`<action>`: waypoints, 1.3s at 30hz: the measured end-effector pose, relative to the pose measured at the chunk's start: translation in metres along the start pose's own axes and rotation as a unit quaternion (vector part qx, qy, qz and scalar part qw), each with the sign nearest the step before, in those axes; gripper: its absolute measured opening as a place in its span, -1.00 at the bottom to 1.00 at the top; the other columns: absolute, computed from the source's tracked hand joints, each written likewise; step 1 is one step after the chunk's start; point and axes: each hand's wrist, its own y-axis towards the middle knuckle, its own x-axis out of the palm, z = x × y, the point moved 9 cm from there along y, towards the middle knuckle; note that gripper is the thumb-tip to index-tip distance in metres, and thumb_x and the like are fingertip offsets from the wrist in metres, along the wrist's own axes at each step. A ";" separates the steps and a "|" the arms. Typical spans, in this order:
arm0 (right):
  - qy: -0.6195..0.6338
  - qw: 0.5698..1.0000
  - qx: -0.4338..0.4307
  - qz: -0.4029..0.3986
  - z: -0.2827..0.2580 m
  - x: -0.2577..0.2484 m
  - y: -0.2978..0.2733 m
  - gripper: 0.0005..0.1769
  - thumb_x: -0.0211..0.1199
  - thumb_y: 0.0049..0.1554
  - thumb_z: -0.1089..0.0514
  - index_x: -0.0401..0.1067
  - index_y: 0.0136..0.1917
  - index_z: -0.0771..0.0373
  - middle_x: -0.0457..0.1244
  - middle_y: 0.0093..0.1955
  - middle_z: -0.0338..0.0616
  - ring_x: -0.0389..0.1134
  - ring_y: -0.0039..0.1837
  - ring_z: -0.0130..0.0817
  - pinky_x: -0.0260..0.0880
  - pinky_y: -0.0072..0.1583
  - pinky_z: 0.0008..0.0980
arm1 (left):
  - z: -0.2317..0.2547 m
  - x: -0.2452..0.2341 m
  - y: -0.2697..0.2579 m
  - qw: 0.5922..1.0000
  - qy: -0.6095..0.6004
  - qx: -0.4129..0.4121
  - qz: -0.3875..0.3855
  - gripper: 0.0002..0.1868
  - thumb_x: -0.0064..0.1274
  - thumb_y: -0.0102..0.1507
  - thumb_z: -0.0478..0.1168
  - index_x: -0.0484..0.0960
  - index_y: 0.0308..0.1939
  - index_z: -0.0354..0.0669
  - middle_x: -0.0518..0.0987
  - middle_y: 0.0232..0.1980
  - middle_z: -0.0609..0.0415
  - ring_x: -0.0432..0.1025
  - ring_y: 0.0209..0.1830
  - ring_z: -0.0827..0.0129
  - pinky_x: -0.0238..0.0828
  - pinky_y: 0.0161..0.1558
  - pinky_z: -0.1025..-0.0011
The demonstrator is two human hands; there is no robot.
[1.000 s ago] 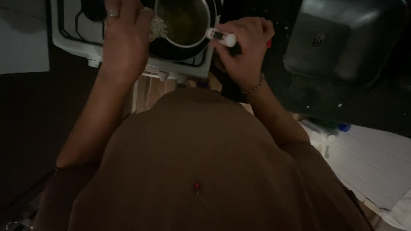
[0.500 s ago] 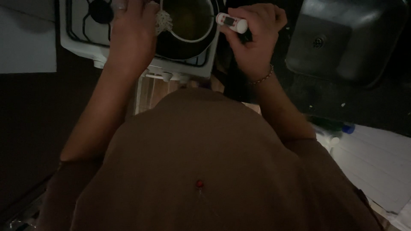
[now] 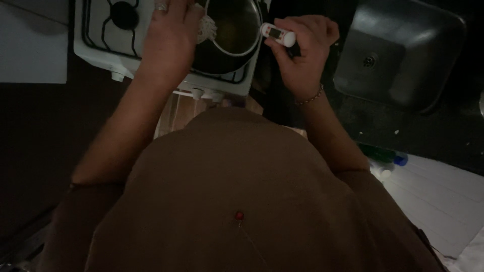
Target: Checking the temperature of melted wax in a pot using a digital thermometer.
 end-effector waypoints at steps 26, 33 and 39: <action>0.007 0.996 0.068 -0.062 0.004 0.023 -0.024 -0.63 0.67 0.16 0.13 0.57 0.17 0.08 0.40 0.11 -0.23 0.36 0.23 -0.25 -0.03 0.45 -0.07 | 0.000 -0.012 -0.021 0.995 -0.088 -0.014 0.053 -0.53 0.15 0.21 -0.63 0.60 0.20 -0.39 0.42 0.27 -0.16 0.29 0.33 -0.04 0.52 0.19 0.16; -0.026 0.996 0.042 -0.076 -0.001 0.030 -0.020 -0.61 0.69 0.15 0.10 0.57 0.15 0.08 0.38 0.07 -0.24 0.34 0.22 -0.24 -0.01 0.43 -0.09 | 0.000 -0.016 -0.023 0.995 -0.086 -0.032 0.042 -0.54 0.13 0.21 -0.63 0.60 0.20 -0.41 0.41 0.30 -0.19 0.27 0.36 -0.07 0.53 0.22 0.18; 0.023 0.998 0.028 -0.051 -0.005 0.030 -0.017 -0.63 0.68 0.13 0.19 0.57 0.14 0.14 0.39 0.02 -0.23 0.36 0.16 -0.25 0.12 0.35 -0.15 | 0.001 -0.016 -0.028 0.995 -0.084 -0.033 0.035 -0.53 0.15 0.20 -0.59 0.62 0.21 -0.38 0.42 0.33 -0.16 0.27 0.34 -0.05 0.50 0.25 0.13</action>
